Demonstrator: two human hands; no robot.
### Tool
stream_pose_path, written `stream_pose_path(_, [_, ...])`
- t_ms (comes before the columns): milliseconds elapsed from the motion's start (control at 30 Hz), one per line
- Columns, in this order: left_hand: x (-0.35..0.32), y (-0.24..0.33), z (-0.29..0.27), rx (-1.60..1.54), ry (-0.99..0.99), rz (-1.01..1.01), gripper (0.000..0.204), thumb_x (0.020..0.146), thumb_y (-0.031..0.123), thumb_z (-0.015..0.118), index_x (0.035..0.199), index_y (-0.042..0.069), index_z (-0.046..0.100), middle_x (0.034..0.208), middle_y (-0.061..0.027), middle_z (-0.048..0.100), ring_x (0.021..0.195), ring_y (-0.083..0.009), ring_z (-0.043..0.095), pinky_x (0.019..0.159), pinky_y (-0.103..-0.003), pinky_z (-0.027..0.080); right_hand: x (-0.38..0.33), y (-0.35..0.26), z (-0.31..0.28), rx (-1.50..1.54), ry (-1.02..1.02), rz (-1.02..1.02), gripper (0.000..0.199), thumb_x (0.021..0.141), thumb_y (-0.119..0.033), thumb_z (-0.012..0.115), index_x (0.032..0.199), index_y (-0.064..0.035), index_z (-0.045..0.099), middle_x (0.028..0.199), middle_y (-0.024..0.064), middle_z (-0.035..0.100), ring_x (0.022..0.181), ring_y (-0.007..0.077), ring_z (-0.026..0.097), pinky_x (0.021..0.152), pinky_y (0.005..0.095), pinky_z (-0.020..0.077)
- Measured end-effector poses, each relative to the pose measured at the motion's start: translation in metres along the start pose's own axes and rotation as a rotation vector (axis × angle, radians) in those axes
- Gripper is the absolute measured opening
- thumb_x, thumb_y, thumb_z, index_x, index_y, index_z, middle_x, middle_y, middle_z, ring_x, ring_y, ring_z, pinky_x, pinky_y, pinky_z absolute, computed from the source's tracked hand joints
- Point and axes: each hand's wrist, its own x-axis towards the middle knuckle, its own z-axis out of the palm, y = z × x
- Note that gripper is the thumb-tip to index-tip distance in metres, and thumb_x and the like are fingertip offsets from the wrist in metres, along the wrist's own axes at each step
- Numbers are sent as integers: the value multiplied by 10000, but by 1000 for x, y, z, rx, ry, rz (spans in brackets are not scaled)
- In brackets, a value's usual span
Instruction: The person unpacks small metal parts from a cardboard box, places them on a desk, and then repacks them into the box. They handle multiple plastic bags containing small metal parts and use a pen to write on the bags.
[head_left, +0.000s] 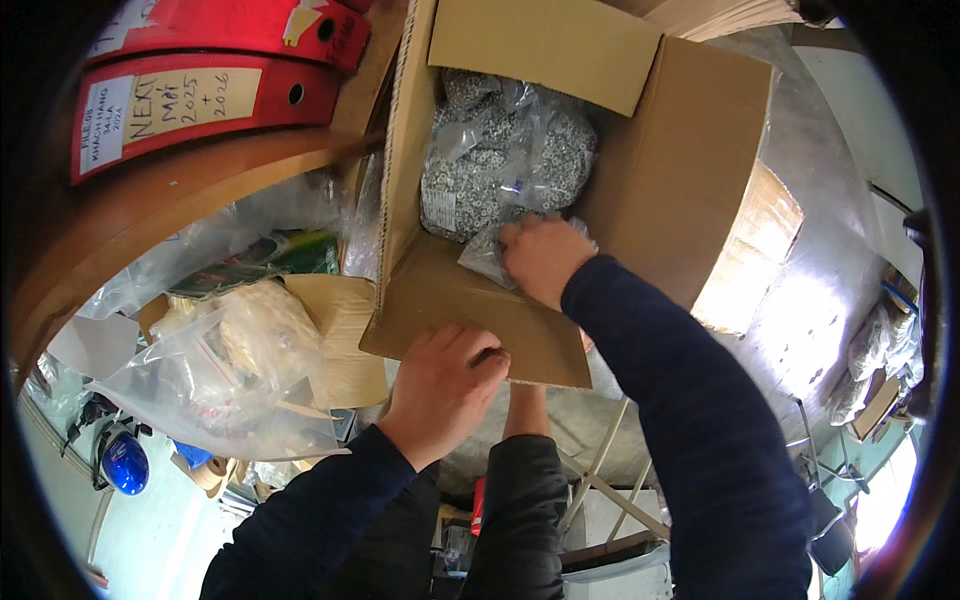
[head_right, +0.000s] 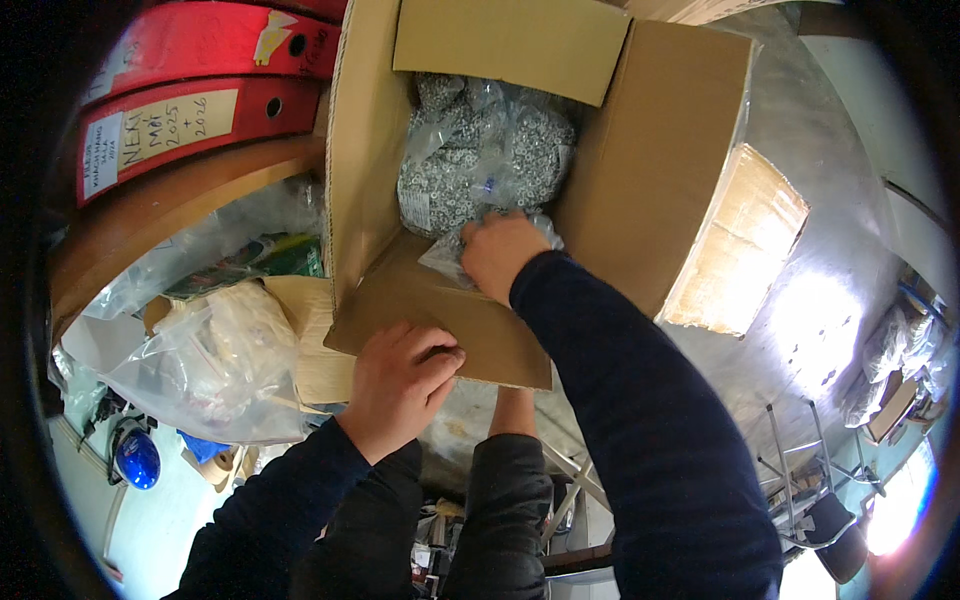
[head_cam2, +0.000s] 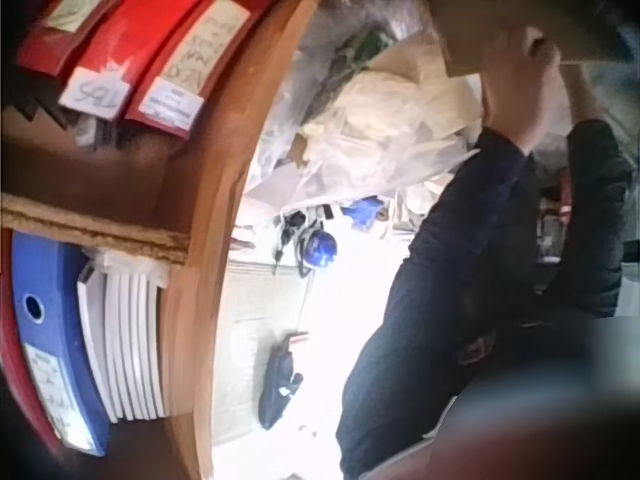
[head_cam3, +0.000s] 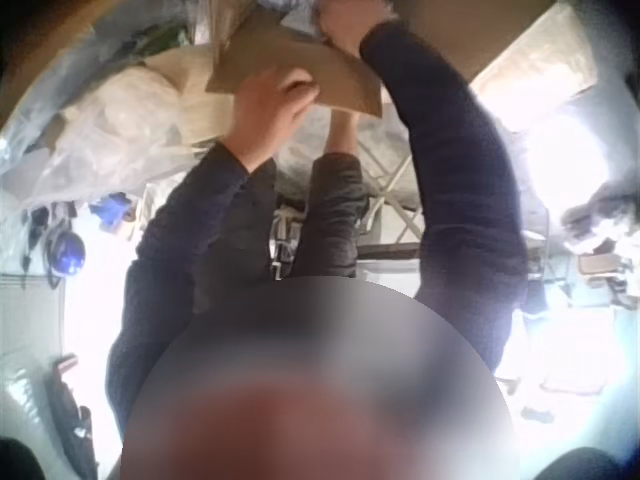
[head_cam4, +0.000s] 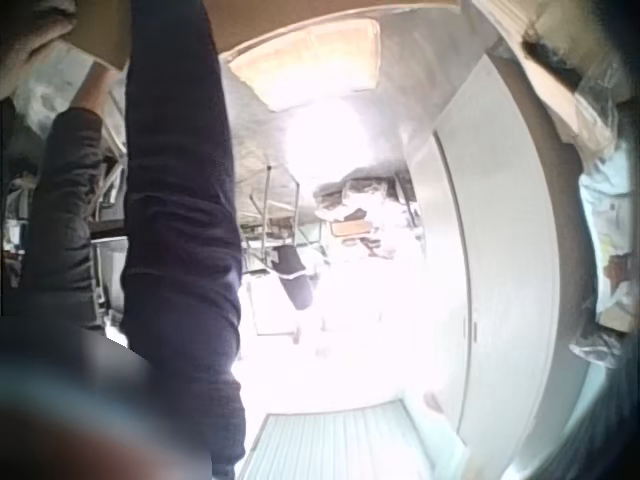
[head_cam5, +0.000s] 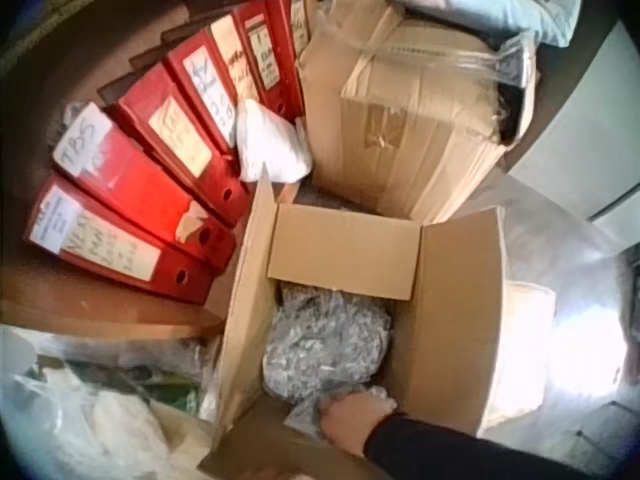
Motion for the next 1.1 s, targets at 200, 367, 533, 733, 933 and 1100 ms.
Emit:
stream_pose_path(200, [4, -3, 1, 35, 19, 42, 183, 711, 64, 705, 888, 92, 667, 915, -26, 613, 832, -246, 587, 686, -381, 463, 11, -11, 23, -223, 98, 332, 269, 917, -175, 489, 1045, -86, 708, 1292, 59, 594, 1203, 316, 545, 1090, 649, 253])
stream_pose_path(367, [25, -5, 0, 126, 30, 44, 132, 726, 112, 659, 855, 93, 648, 866, -29, 586, 835, -233, 582, 692, -388, 451, -57, -27, 1, 360, 730, 396, 183, 869, -130, 592, 1014, -60, 677, 1201, 116, 641, 1169, 337, 569, 1053, 538, 371])
stream_pose_path(533, [41, 12, -2, 169, 47, 32, 159, 735, 149, 695, 874, 86, 648, 881, -43, 578, 859, -262, 575, 747, -396, 454, -152, -16, -35, 450, 1197, 677, 287, 799, 7, 633, 1084, -5, 601, 1226, 198, 575, 1087, 367, 586, 939, 417, 467])
stream_pose_path(733, [9, 26, -55, 70, 275, -133, 311, 759, 231, 768, 1001, 76, 651, 1073, -111, 579, 1017, -303, 535, 884, -440, 426, -162, -2, 7, 1113, 1045, 982, 679, 864, -115, 686, 1427, -33, 316, 1265, 190, 541, 1007, 230, 622, 774, 334, 540])
stream_pose_path(933, [21, 6, -61, 520, -301, -62, 623, 824, 365, 684, 1275, -33, 522, 1345, -230, 503, 1331, -420, 397, 1158, -504, 222, -159, -47, 63, 1254, 1352, 1120, 629, 868, -136, 695, 1389, -19, 364, 1201, 191, 567, 954, 222, 617, 751, 322, 533])
stream_pose_path(1100, [19, -12, -92, 467, -379, -141, 849, 792, 287, 730, 1454, -27, 299, 1498, -253, 318, 1410, -411, 280, 1166, -501, 212, -190, -71, 108, 1240, 283, 950, 422, 839, -234, 720, 1178, -29, 576, 1161, 217, 615, 871, 295, 657, 777, 361, 524])
